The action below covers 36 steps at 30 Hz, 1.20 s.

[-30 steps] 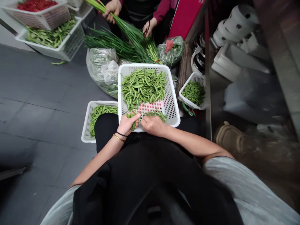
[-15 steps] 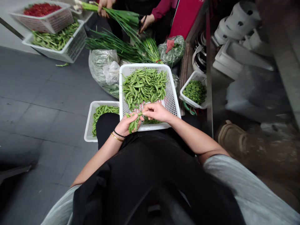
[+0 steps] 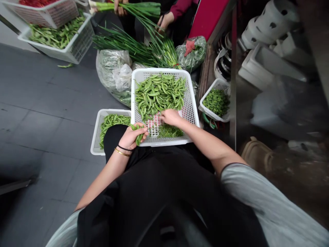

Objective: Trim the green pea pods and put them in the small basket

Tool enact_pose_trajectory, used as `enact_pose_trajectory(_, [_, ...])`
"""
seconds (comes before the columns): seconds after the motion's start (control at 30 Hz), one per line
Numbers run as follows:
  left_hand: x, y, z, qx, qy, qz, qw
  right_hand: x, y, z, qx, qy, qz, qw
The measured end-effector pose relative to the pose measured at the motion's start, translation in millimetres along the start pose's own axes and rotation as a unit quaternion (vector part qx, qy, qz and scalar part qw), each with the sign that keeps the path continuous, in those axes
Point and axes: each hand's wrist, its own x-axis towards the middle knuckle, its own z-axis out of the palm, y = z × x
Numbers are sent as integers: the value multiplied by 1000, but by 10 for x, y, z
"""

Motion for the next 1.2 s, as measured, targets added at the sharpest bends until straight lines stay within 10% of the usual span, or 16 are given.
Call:
enact_pose_trajectory(0.27, [18, 18, -75, -25, 1, -5, 1000, 488, -270, 297, -16, -55, -22, 998])
enact_pose_trajectory(0.47, [117, -87, 40, -17, 31, -24, 999, 75, 43, -10, -69, -30, -22, 997])
enact_pose_trajectory(0.8, [240, -193, 332, -113, 72, 70, 989, -513, -316, -75, -26, 118, -145, 982])
enact_pose_trajectory(1.0, [-23, -87, 197, -36, -131, -36, 990, -617, -171, -93, 435, 115, -146, 881])
enact_pose_trajectory(1.2, [-114, -78, 215, -44, -209, -63, 975, -727, -302, -179, 436, 75, -214, 871])
